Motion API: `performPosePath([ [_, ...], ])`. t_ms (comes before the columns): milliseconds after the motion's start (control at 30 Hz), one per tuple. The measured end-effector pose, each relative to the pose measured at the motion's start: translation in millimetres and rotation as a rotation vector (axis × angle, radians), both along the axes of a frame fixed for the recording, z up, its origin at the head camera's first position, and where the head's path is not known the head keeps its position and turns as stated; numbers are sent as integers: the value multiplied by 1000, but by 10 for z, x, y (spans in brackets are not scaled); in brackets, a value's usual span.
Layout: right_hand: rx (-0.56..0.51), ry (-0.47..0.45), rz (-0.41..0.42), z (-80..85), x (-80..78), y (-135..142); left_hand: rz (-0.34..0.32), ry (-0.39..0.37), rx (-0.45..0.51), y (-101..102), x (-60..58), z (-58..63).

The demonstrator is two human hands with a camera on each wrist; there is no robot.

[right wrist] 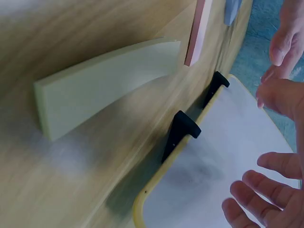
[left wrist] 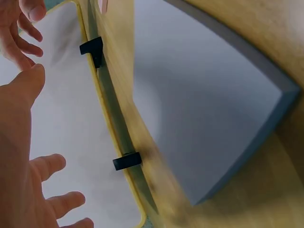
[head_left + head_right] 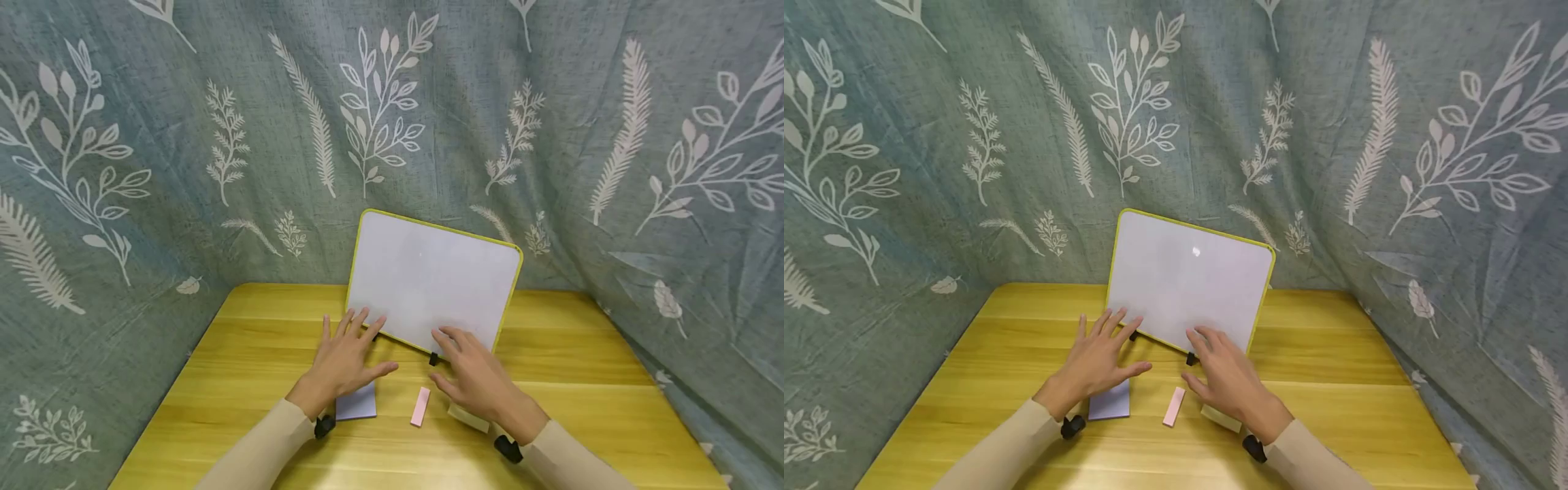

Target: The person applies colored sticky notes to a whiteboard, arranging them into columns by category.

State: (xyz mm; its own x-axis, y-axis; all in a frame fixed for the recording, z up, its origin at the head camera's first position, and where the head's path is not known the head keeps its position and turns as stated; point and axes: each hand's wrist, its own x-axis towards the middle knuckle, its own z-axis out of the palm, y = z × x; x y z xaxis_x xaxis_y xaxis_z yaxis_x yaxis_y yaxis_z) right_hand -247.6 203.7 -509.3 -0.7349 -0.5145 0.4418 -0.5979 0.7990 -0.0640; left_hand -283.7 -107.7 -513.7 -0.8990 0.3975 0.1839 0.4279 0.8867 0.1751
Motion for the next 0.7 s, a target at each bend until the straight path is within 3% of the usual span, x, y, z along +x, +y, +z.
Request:
performPosePath([
  [500,52,-203,-8,-81,-158,-182,-52,13,-33,67,-178,-103],
  [700,60,-200,18,-98,-245,-240,-56,29,-66,84,-242,-127],
])
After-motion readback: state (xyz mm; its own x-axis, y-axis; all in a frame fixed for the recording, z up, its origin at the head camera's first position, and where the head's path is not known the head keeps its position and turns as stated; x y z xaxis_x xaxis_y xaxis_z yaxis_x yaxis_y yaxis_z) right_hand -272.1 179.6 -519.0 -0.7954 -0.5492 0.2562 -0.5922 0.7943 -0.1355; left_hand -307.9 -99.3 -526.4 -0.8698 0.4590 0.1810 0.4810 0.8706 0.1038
